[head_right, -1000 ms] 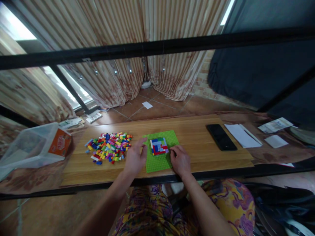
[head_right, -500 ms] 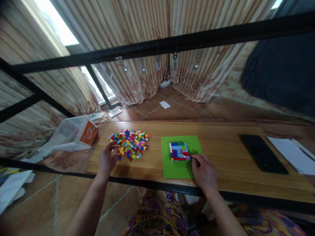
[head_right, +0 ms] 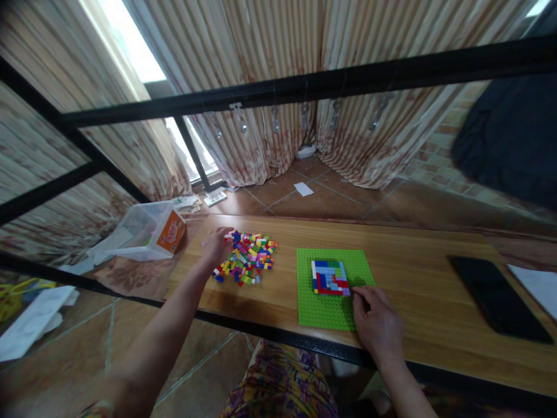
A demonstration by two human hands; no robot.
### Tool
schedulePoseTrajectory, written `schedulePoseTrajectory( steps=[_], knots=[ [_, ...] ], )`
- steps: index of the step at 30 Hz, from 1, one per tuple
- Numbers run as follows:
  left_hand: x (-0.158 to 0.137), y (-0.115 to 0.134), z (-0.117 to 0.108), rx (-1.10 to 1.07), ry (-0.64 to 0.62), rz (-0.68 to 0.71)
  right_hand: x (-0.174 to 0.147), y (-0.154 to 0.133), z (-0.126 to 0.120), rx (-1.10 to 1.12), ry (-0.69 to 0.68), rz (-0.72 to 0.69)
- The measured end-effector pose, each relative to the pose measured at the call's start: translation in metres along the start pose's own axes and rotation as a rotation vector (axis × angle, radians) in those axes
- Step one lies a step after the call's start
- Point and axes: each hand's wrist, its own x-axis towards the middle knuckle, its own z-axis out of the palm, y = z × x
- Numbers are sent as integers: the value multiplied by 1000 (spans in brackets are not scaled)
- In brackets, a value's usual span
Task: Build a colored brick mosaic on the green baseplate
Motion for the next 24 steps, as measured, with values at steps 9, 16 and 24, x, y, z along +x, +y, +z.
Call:
schedulePoseTrajectory(
  steps=[9, 16, 24],
  knots=[
    [21, 15, 0, 100, -170, 68, 2, -5, -1, 17, 5, 22],
    [22, 9, -1, 97, -117, 105, 4, -11, -2, 51, 4, 56],
    [-23, 62, -13, -737, -126, 144, 6, -16, -4, 34, -12, 78]
  ],
)
